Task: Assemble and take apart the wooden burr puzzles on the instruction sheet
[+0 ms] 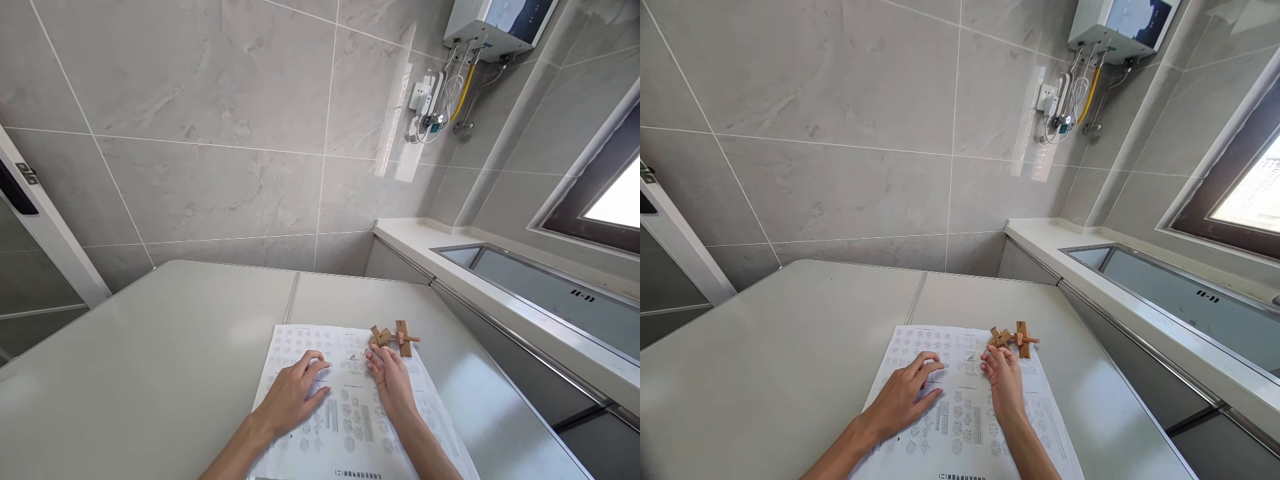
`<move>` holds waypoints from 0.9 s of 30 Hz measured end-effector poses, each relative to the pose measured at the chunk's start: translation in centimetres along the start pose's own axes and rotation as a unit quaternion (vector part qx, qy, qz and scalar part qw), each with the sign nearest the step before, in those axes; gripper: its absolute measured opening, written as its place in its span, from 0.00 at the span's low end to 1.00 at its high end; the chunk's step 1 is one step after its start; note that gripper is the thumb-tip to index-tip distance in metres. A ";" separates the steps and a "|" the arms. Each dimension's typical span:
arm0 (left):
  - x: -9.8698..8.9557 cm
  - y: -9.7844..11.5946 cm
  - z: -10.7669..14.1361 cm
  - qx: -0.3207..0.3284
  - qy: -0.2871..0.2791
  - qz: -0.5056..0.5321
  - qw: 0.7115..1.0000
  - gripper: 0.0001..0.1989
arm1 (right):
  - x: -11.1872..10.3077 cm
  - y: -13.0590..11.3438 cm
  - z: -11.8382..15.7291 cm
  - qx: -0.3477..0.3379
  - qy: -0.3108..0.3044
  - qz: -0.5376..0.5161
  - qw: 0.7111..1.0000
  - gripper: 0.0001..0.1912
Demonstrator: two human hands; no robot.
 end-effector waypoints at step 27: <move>0.0 -0.2 -0.4 0.031 0.008 0.005 0.999 0.09 | -0.5 -3.3 -1.1 -0.075 0.076 0.007 0.994 0.30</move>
Point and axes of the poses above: each hand's wrist, its own z-axis away from the middle knuckle, its own x-axis out of the palm, y = z × x, the point moved 1 cm from there along -z, towards the middle knuckle, and after that the axes turned 5 degrees about y, right-handed, at the moved point
